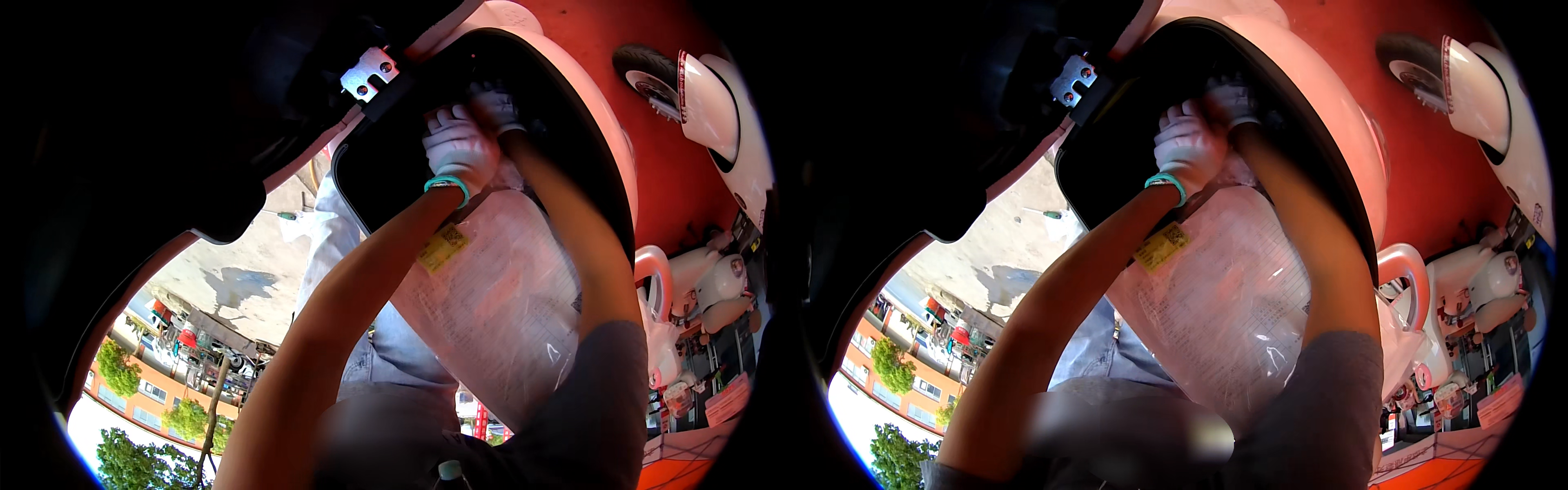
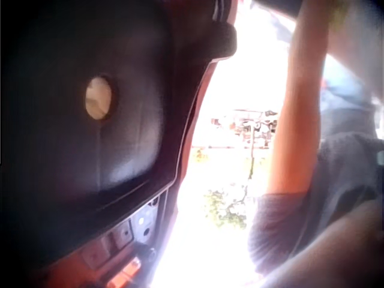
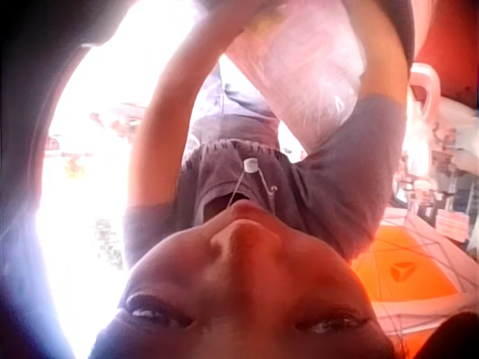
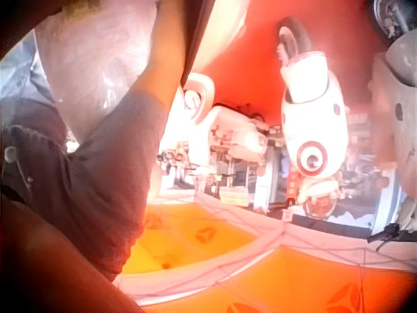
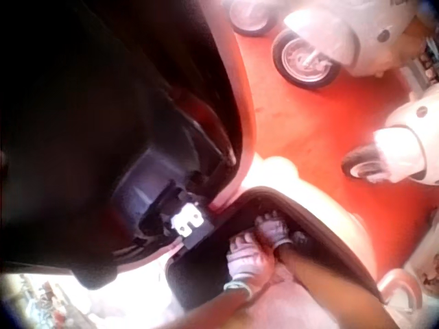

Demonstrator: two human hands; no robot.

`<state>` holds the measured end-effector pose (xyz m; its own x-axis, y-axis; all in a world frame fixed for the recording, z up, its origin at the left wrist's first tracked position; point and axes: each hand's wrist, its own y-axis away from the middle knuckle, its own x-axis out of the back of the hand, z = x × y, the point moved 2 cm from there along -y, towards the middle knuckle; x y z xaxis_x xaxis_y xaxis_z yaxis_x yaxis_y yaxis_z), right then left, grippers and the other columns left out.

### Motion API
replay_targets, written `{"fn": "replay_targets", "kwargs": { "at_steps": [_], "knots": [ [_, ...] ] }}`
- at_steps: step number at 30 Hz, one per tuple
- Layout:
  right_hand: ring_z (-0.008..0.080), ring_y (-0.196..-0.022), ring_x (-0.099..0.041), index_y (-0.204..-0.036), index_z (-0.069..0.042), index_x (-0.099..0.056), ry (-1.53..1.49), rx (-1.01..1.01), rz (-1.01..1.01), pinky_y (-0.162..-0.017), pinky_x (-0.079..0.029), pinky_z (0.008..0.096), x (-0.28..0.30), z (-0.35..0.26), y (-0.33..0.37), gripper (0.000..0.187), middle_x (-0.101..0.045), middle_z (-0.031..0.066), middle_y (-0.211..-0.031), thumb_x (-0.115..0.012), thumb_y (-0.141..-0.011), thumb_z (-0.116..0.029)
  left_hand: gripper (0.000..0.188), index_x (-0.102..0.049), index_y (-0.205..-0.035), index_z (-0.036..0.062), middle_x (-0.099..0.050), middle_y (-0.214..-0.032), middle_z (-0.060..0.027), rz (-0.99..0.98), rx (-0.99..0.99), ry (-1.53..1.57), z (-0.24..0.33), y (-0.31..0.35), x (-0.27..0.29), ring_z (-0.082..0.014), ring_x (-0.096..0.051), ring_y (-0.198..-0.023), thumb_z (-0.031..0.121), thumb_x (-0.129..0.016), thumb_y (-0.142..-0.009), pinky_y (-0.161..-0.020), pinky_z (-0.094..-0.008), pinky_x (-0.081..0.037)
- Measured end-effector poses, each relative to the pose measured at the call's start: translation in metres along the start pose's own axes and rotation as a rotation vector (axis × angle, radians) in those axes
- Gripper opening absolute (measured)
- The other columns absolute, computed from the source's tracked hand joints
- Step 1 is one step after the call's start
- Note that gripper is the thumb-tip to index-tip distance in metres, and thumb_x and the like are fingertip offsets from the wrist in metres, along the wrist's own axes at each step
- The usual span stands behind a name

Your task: The person attaches a pink plastic body panel to a scooter frame using a screwdriver to secure multiple screws. They then open the seat compartment, remove a cardboard box, and place a wrapped item inside before closing the seat.

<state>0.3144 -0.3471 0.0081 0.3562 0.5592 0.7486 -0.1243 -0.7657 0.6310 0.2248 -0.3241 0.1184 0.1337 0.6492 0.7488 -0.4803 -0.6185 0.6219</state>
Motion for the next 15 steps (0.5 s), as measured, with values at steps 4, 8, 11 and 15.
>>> {"fn": "replay_targets", "kwargs": {
  "at_steps": [4, 8, 11, 15],
  "knots": [
    [0.0311, -0.093, -0.065, -0.098, -0.012, -0.070, -0.290, -0.170, -0.302, -0.080, -0.052, 0.0417, 0.029, -0.012, 0.012, 0.026, -0.066, 0.0149, -0.099, -0.058, -0.079, -0.026, 0.040, -0.056, -0.113, 0.0028, -0.056, -0.115, -0.0220, -0.030, -0.049, 0.088, -0.024, -0.033, -0.013, -0.0343, -0.054, -0.107, 0.031, -0.043, -0.088, -0.094, -0.0411, -0.042],
    [0.0342, -0.094, -0.063, -0.099, -0.013, -0.069, 0.079, -0.130, -0.377, -0.081, -0.051, 0.0410, 0.058, -0.024, 0.030, 0.027, -0.064, 0.0185, -0.104, -0.061, -0.077, -0.025, 0.035, -0.062, -0.109, 0.0033, -0.055, -0.124, -0.0194, -0.508, -0.198, 0.241, -0.035, -0.033, -0.022, -0.0304, -0.054, -0.114, 0.020, -0.039, -0.088, -0.097, -0.0430, -0.041],
    [0.0339, -0.098, -0.062, -0.107, -0.017, -0.066, -0.116, -0.150, -0.193, -0.085, -0.050, 0.0418, 0.042, -0.005, 0.027, 0.032, -0.062, 0.0151, -0.110, -0.058, -0.077, -0.021, 0.037, -0.057, -0.112, 0.0055, -0.054, -0.124, -0.0169, -0.568, -0.300, 0.187, -0.034, -0.031, -0.032, -0.0290, -0.053, -0.114, 0.022, -0.029, -0.093, -0.099, -0.0385, -0.039],
    [0.0328, -0.109, -0.056, -0.121, -0.020, -0.058, -0.344, -0.344, -0.147, -0.094, -0.044, 0.0415, 0.045, -0.002, 0.025, 0.044, -0.057, 0.0143, -0.121, -0.055, -0.076, -0.021, 0.040, -0.052, -0.118, 0.0062, -0.054, -0.124, -0.0151, -0.603, -0.462, 0.032, -0.042, -0.037, -0.050, -0.0287, -0.052, -0.114, 0.024, -0.024, -0.096, -0.100, -0.0358, -0.037]
  ]
}}
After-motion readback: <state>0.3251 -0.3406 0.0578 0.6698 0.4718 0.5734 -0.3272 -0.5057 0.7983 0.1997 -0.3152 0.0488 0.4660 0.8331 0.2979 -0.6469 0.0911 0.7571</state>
